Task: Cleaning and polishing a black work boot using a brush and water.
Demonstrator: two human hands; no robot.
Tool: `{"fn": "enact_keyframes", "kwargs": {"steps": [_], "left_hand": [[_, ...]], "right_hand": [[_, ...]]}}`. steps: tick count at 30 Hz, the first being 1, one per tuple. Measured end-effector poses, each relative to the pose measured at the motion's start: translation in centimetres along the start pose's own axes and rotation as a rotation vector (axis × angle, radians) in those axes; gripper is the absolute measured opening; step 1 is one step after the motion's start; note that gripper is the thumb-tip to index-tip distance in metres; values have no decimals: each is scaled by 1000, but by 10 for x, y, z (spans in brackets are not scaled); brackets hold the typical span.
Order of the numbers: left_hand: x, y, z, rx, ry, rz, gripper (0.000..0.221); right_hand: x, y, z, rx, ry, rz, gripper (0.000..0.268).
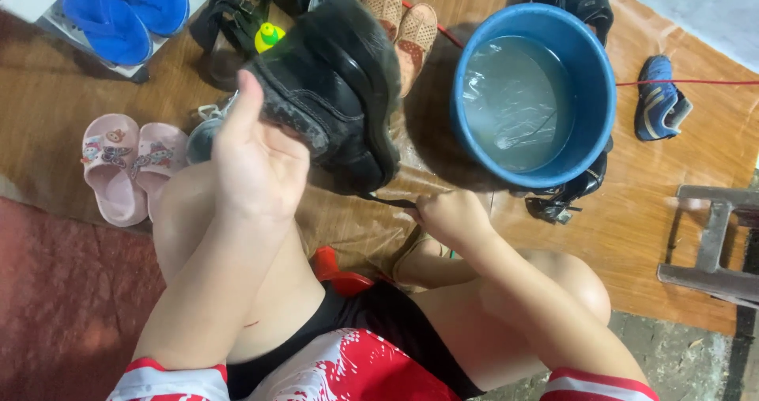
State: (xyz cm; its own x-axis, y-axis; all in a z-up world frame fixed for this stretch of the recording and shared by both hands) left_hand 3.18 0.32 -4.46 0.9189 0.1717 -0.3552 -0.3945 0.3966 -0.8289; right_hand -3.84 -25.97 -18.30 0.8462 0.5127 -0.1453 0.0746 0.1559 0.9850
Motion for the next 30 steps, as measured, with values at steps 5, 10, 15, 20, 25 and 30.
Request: {"fn": "enact_keyframes", "kwargs": {"steps": [5, 10, 15, 20, 25, 30], "left_hand": [[-1, -11, 7, 5, 36, 69, 61], [-4, -11, 8, 39, 28, 102, 62], [-6, -18, 8, 26, 46, 33, 41], [2, 0, -11, 8, 100, 5, 34], [0, -7, -22, -99, 107, -66, 32], [-11, -12, -51, -267, 397, -691, 76]], "right_hand": [[2, 10, 6, 39, -16, -110, 34], [0, 22, -4, 222, -14, -335, 41], [2, 71, -3, 503, 15, -221, 44], [-2, 30, 44, 728, -1, 53, 47], [20, 87, 34, 916, -106, 394, 35], [50, 134, -3, 1067, -289, 422, 52]]}}
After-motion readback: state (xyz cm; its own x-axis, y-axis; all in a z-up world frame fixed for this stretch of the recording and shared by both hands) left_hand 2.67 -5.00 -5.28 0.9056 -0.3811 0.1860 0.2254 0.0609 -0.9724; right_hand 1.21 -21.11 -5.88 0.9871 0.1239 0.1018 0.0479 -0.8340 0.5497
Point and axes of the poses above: each hand's wrist, its own x-axis towards the middle knuckle, its own y-axis out of the back of the hand, z = x × y, the point moved 5 cm from there along x, towards the middle knuckle, and after that the axes turned 3 degrees about -y, right-handed, at the moved point
